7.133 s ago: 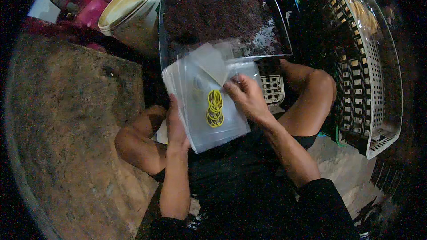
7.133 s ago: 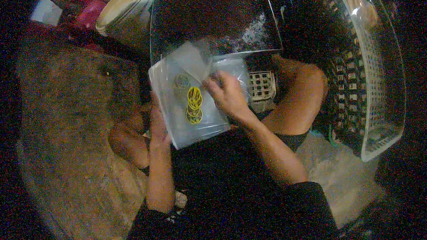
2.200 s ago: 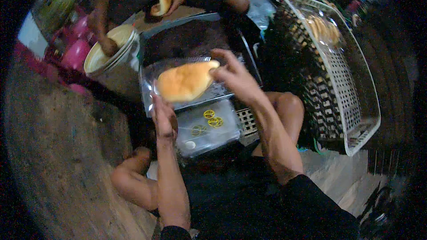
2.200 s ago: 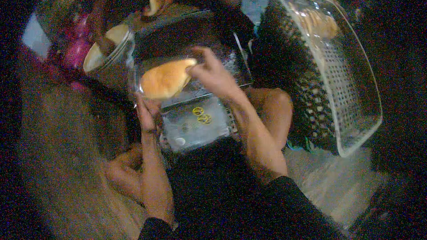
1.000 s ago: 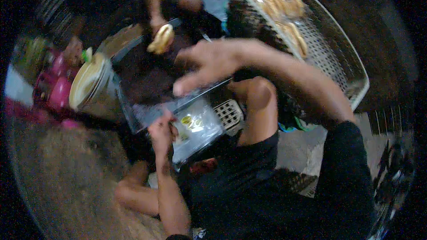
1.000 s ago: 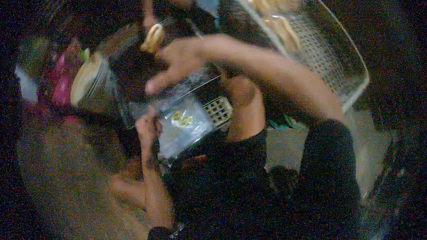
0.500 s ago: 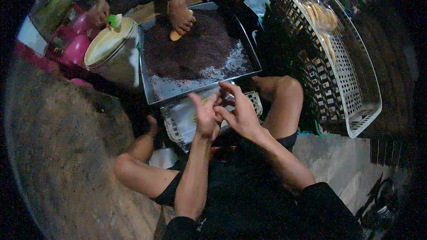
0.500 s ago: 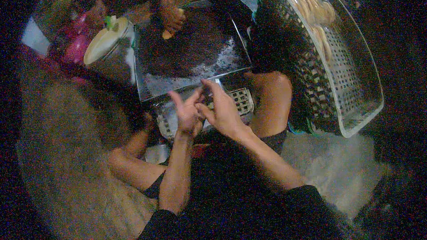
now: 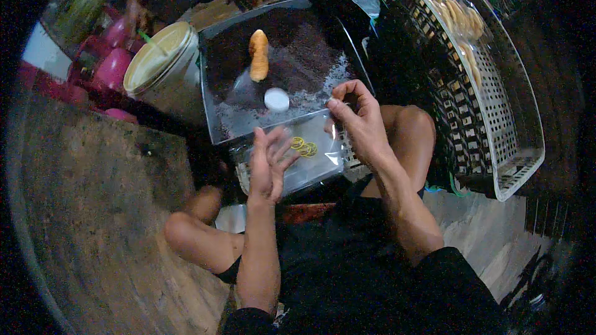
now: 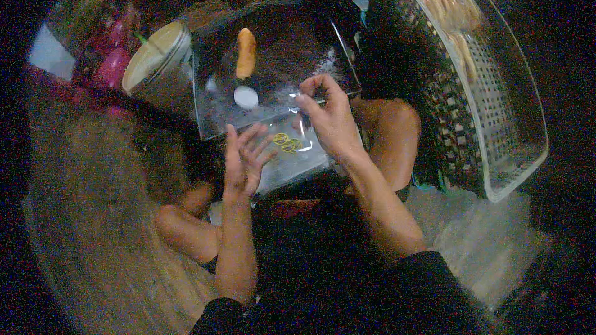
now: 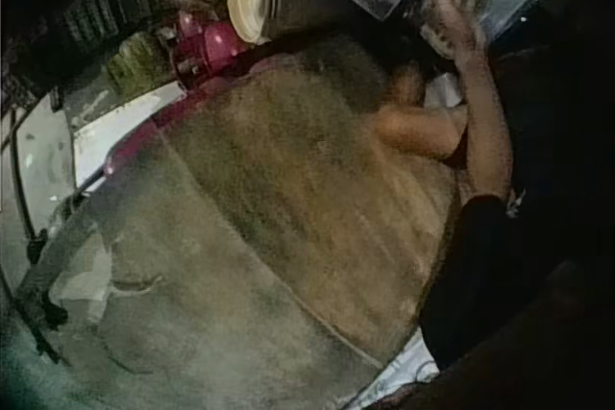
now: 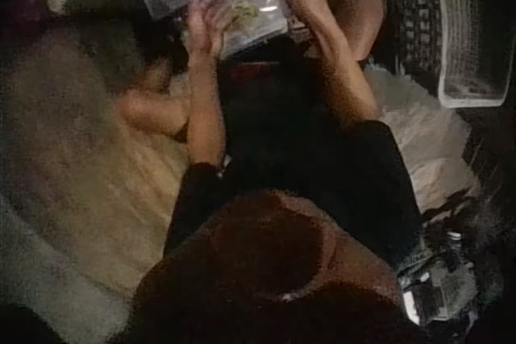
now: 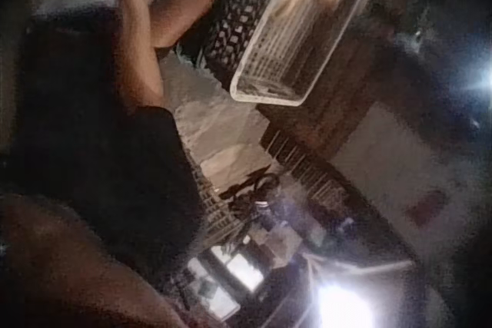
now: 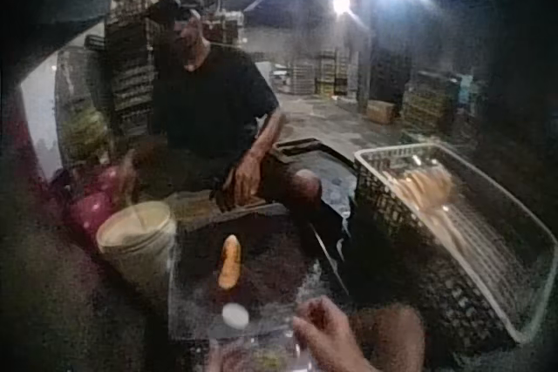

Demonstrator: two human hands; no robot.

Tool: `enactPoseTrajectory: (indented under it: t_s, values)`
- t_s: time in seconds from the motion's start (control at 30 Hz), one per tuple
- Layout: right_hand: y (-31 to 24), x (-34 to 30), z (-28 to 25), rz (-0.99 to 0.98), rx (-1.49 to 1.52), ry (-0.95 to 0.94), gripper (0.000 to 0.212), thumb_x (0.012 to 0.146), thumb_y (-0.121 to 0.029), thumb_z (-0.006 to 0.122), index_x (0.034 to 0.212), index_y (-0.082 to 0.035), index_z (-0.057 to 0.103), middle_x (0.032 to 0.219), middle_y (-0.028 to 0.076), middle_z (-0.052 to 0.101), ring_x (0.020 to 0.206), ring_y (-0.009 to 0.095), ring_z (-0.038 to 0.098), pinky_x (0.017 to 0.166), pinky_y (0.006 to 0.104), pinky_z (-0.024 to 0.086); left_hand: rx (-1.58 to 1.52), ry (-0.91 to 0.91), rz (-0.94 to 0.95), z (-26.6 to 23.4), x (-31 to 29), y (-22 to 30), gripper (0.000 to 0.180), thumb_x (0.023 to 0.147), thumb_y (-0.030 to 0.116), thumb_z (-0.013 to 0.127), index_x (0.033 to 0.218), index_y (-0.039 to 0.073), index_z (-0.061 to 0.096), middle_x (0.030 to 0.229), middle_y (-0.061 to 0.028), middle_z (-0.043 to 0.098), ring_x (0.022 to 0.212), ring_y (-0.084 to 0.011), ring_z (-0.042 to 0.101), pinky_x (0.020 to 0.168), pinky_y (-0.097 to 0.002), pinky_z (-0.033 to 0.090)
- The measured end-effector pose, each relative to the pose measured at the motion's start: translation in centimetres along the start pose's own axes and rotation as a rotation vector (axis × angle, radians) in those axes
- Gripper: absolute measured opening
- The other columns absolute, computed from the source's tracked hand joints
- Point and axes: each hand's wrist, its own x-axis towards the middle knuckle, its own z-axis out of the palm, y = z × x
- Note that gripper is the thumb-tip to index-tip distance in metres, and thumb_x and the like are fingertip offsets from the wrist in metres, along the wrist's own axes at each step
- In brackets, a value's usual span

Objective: The person packages buns by placing them into clear plastic bags and arranging them in a green basket. The person repeatedly picks up buns, inserts them into bags, and stacks the filled bags in the basket.

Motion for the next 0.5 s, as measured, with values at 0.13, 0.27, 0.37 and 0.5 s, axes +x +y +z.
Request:
enactPoseTrajectory:
  t_s: [0.13, 0.27, 0.37, 0.5]
  values:
    - [-1.3, -2.4, -1.3, 0.154, 0.37, 0.096, 0.034, 0.097, -0.027, 0.061, 0.12, -0.004, 0.051, 0.109, 0.012, 0.06, 0.081, 0.021, 0.064, 0.068, 0.032, 0.054, 0.106, -0.037, 0.277, 4.4, 1.3, 2.2, 0.042, 0.1, 0.039, 0.053, 0.122, 0.003, 0.056, 0.116, -0.013, 0.066, 0.111, -0.0257, 0.062, 0.084, -0.0405, 0.052]
    - [-1.7, -4.2, 2.6, 0.219, 0.388, 0.157, 0.038, 0.101, -0.035, 0.051, 0.122, -0.003, 0.05, 0.121, 0.015, 0.059, 0.093, 0.026, 0.064, 0.077, 0.037, 0.055, -0.157, 0.112, 0.281, 6.5, 1.9, 1.7, 0.041, 0.098, 0.039, 0.056, 0.121, 0.005, 0.056, 0.112, -0.0122, 0.068, 0.103, -0.0241, 0.065, 0.08, -0.0401, 0.054]
    - [-1.7, -3.0, 3.0, 0.145, 0.113, 0.103, 0.027, 0.101, -0.026, 0.053, 0.113, -0.001, 0.054, 0.093, 0.008, 0.061, 0.078, 0.016, 0.063, 0.068, 0.0316, 0.054, -0.102, 0.136, 0.343, 3.8, 1.6, 2.9, 0.037, 0.098, 0.037, 0.058, 0.111, 0.003, 0.061, 0.105, -0.013, 0.07, 0.097, -0.0246, 0.067, 0.078, -0.039, 0.054]
    - [-0.7, 1.0, 4.4, 0.244, -0.048, 0.011, 0.025, 0.098, -0.024, 0.059, 0.106, 0.0, 0.058, 0.079, 0.006, 0.062, 0.069, 0.016, 0.062, 0.064, 0.0301, 0.052, 0.233, 0.39, 0.556, -0.5, 4.2, 6.7, 0.037, 0.092, 0.036, 0.067, 0.107, 0.003, 0.064, 0.101, -0.0118, 0.07, 0.09, -0.0208, 0.066, 0.079, -0.037, 0.053]
